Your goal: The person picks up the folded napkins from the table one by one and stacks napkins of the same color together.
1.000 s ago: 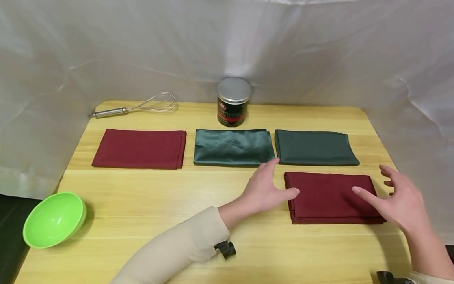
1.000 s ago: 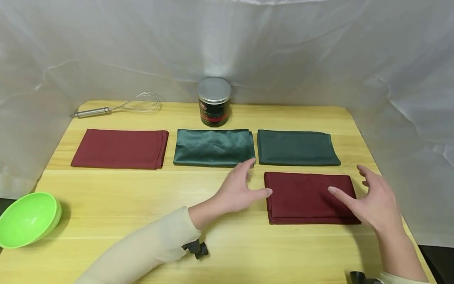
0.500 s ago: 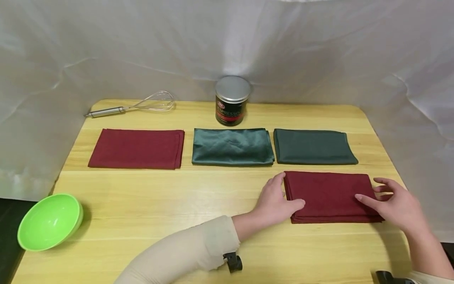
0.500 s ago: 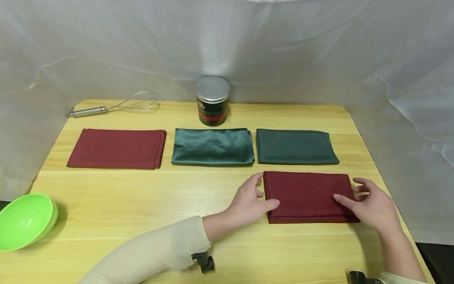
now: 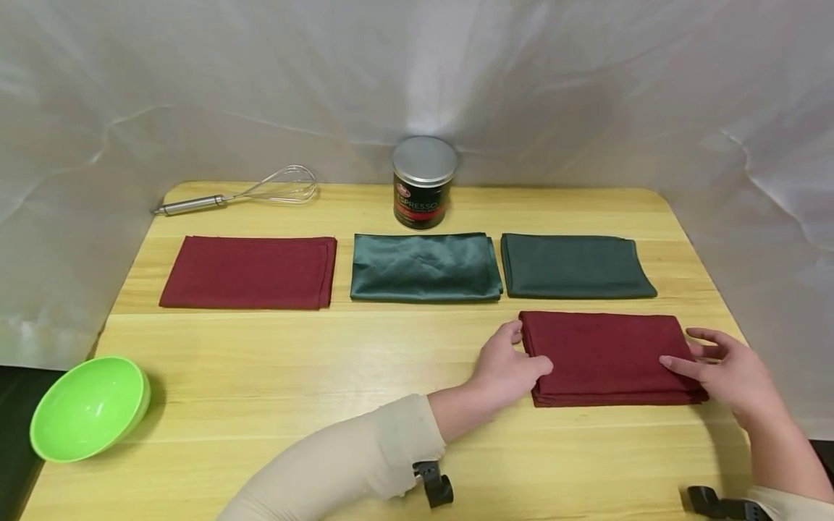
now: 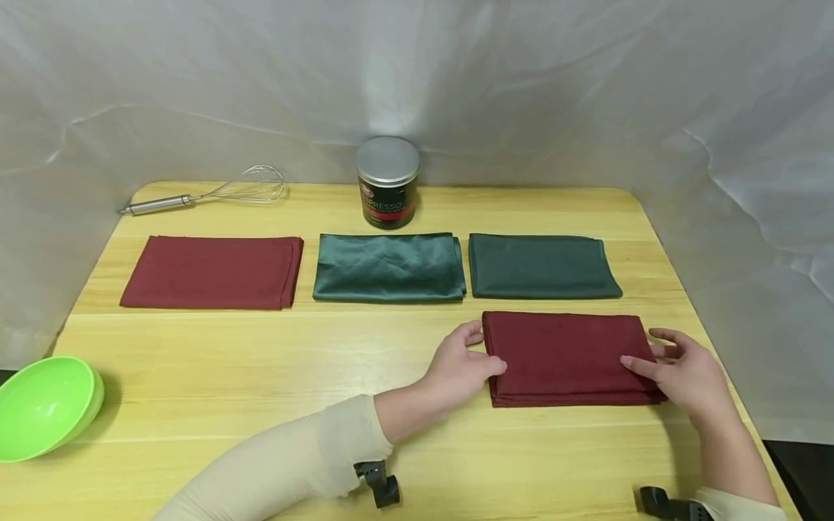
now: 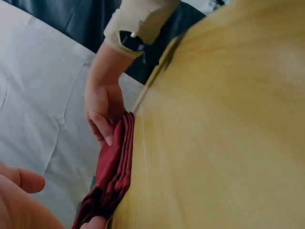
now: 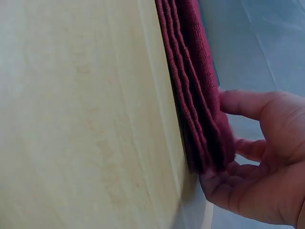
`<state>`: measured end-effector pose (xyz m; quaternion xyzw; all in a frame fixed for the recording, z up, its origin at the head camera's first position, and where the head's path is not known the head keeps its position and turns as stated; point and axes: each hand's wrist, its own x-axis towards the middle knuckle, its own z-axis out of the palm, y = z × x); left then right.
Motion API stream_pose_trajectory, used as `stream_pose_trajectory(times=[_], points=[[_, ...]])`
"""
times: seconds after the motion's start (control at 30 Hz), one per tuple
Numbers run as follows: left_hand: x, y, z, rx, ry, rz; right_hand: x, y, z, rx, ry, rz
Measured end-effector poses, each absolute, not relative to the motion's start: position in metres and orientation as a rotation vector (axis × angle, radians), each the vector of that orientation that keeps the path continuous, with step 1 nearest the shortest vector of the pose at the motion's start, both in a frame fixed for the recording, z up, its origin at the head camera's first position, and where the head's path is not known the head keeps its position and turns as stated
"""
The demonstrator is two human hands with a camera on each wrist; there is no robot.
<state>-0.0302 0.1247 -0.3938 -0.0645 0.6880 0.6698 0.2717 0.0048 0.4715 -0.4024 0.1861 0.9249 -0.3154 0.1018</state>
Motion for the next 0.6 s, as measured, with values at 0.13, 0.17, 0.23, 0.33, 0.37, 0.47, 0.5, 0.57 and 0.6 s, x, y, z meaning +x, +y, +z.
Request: stream_pose_trajectory(times=[0.13,0.17,0.23,0.33,0.37,0.47,0.5,0.57,0.6], points=[[-0.0305,0.1263,-0.3953,-0.265,1.727,1.938,0.0020,0.4726,-0.4037,0.551,2.604,-1.158],[-0.0308,0.1262,-0.3958,-0.276,1.698,1.963,0.0015,0.4722,-0.4042,0.548,2.579,-1.200],[-0.0314,0.1258,-0.3972,-0.295,1.646,2.000,0.0013,0.4712,-0.4052,0.529,2.574,-1.227],[-0.0322,0.1253,-0.3987,-0.305,1.593,2.021,0.0026,0.4695,-0.4055,0.503,2.604,-1.210],[-0.0325,0.1253,-0.3992,-0.301,1.584,2.025,0.0031,0.4693,-0.4057,0.495,2.622,-1.196],[-0.0335,0.1264,-0.3999,-0.289,1.571,2.033,0.0045,0.4689,-0.4055,0.468,2.651,-1.205],[-0.0339,0.1270,-0.4001,-0.280,1.567,2.038,0.0050,0.4691,-0.4055,0.464,2.651,-1.225],[-0.0346,0.1283,-0.4008,-0.262,1.565,2.034,0.0059,0.4696,-0.4057,0.448,2.639,-1.286],[-0.0348,0.1287,-0.4006,-0.253,1.562,2.028,0.0066,0.4699,-0.4056,0.442,2.623,-1.329]])
